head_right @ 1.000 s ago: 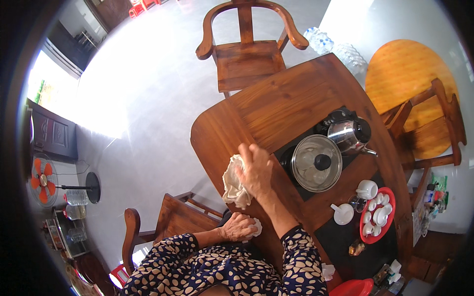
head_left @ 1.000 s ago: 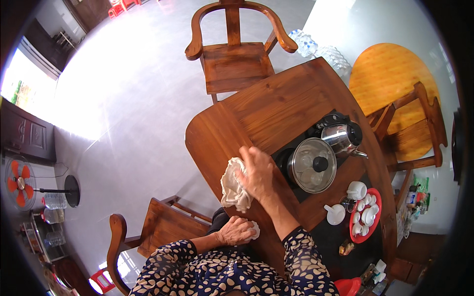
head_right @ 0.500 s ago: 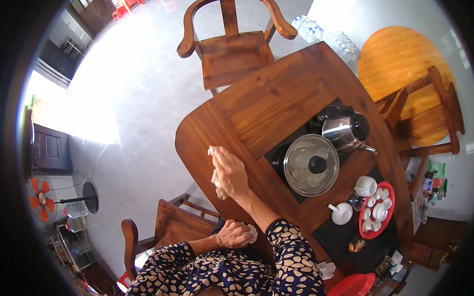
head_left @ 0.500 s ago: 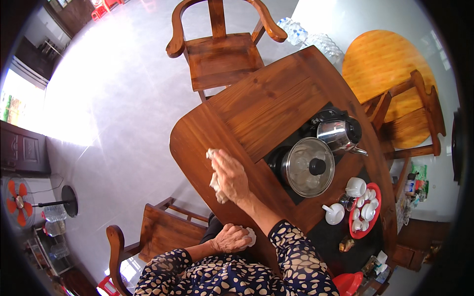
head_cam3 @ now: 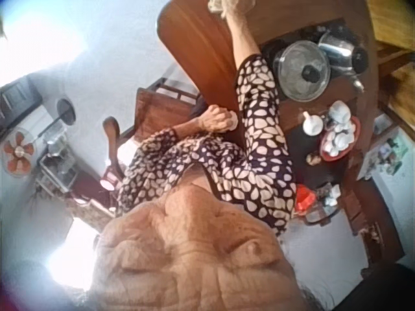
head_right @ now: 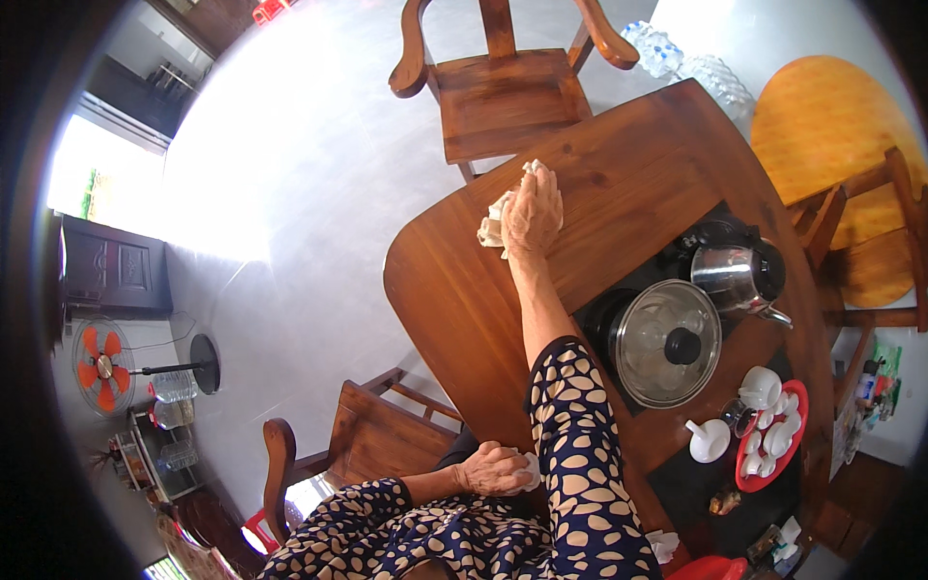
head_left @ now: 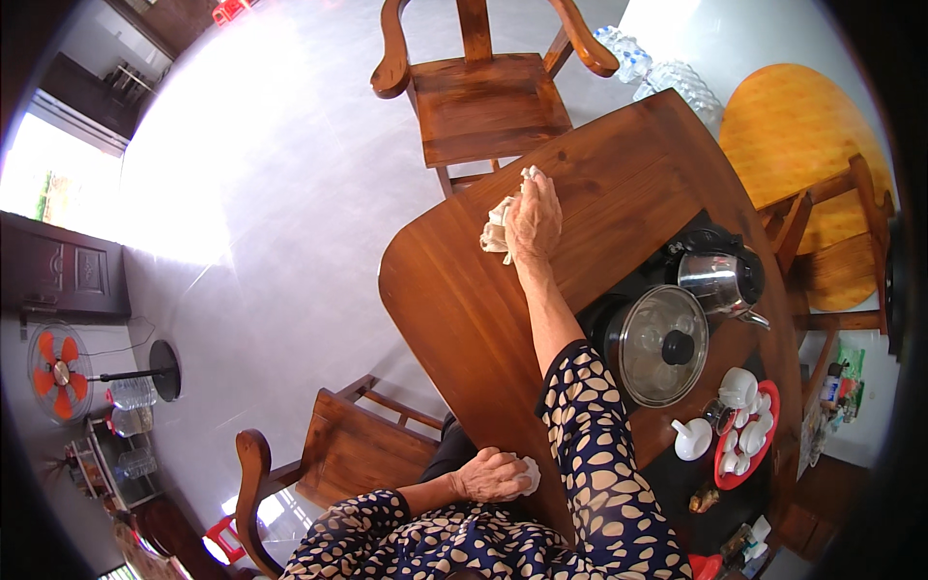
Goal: The person wipes a small dark object with a white cloth, then cleans a white ceramic teapot and a small white cup. They place the cleaned items into a red plastic tray containing other cups and wipe the wooden table surface.
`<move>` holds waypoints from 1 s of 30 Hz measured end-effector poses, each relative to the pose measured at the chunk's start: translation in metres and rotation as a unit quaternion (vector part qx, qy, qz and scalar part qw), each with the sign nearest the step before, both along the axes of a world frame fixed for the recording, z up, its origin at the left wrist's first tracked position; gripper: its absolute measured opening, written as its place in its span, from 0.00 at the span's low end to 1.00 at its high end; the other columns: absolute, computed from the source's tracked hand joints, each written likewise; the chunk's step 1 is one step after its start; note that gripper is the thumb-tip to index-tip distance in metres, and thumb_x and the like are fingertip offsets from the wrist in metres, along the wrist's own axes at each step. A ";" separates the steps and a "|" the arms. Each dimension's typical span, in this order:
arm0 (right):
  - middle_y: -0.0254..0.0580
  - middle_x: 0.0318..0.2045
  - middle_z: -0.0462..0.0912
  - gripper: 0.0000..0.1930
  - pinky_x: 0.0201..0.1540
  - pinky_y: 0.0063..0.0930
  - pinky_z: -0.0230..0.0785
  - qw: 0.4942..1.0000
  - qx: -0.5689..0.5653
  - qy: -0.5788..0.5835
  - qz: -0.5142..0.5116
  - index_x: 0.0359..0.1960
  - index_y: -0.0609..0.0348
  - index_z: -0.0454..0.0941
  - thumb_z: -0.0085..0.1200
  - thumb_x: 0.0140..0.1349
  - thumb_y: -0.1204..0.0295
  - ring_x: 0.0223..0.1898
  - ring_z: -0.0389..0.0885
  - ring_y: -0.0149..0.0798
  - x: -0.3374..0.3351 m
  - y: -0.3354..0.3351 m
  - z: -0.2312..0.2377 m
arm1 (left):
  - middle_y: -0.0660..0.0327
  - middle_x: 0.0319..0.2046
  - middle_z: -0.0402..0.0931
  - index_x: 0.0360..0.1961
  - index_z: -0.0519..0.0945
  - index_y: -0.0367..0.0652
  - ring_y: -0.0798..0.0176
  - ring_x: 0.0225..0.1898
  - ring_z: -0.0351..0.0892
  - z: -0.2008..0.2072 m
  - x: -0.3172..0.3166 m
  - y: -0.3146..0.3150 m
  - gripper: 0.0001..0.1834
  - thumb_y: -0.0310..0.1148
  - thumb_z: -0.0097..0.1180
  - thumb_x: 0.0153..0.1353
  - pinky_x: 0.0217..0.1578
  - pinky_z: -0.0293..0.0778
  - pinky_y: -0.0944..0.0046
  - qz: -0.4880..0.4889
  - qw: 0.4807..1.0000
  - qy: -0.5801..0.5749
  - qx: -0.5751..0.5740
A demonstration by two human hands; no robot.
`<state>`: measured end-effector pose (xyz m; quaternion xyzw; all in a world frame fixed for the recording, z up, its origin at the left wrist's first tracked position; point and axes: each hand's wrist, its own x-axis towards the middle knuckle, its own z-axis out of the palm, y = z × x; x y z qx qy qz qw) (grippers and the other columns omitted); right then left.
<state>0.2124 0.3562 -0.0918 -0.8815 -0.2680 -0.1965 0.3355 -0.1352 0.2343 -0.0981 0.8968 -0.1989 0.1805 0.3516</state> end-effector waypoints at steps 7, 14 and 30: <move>0.65 0.61 0.58 0.35 0.67 0.52 0.51 0.989 -0.058 0.027 0.134 0.48 0.76 0.70 0.64 0.46 0.56 0.66 0.55 0.60 -0.094 0.039 0.011 | 0.66 0.41 0.70 0.47 0.71 0.58 0.64 0.47 0.67 0.002 0.003 0.003 0.17 0.41 0.54 0.55 0.45 0.61 0.61 0.012 1.000 -0.027 -0.003; 0.63 0.62 0.59 0.43 0.64 0.47 0.56 0.945 -0.166 0.034 0.280 0.52 0.71 0.68 0.68 0.41 0.50 0.65 0.56 0.57 -0.156 0.014 0.028 | 0.66 0.37 0.69 0.37 0.75 0.57 0.63 0.42 0.68 0.004 0.005 0.004 0.12 0.42 0.58 0.51 0.42 0.62 0.60 -0.006 1.000 -0.026 -0.016; 0.60 0.61 0.59 0.39 0.58 0.46 0.61 0.983 -0.149 0.064 0.090 0.54 0.72 0.65 0.68 0.42 0.64 0.64 0.60 0.56 -0.199 -0.214 0.030 | 0.63 0.42 0.69 0.45 0.71 0.56 0.55 0.45 0.68 0.005 0.000 -0.005 0.28 0.35 0.67 0.39 0.42 0.62 0.53 0.010 0.999 0.020 0.039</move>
